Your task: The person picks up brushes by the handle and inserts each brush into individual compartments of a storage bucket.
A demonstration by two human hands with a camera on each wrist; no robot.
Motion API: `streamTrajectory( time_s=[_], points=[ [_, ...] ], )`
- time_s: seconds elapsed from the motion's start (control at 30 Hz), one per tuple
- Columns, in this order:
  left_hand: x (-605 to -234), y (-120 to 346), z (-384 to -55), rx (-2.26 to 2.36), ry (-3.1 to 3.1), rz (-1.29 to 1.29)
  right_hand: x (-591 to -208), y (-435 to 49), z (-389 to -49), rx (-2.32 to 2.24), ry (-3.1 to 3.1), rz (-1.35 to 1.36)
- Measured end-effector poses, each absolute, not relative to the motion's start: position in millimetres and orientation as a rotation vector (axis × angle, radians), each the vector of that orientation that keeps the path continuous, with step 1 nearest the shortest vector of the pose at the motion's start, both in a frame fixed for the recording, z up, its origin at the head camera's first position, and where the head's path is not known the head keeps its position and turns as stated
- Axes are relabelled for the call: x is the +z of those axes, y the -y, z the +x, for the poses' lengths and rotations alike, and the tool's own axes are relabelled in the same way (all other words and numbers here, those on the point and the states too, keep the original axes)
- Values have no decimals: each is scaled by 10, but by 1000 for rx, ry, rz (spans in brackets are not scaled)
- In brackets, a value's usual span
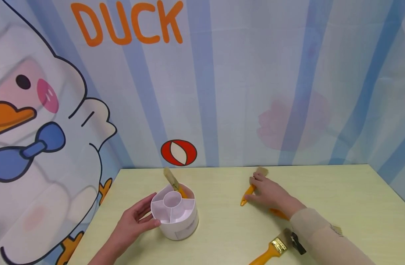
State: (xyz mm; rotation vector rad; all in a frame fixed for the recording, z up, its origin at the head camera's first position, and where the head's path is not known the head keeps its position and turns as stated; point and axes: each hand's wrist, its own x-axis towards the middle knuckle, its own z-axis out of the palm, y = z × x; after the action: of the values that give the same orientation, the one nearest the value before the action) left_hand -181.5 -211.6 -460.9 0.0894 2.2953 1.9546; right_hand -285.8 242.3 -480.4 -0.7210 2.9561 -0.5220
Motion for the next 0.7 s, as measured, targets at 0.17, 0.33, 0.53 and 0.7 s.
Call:
streamTrajectory(
  time_s=[0.17,0.33,0.53,0.7],
  points=[
    [-4601,2114,-1815,1953,-2286,96,-4799,-2389,-2783,-535,-2914,-834],
    [-4597,2112,-1813,1952,-2286,109,-4783,-2349,-2693,-537,-2868,-902],
    [-4595,2105,-1806,1958,-2296,93,-4763,-2307,-2630,-496,-2811,-991],
    [-4600,2118,-1806,1954,-2295,103,-4744,-2277,-2588,-515,-2785,-1016]
  ],
)
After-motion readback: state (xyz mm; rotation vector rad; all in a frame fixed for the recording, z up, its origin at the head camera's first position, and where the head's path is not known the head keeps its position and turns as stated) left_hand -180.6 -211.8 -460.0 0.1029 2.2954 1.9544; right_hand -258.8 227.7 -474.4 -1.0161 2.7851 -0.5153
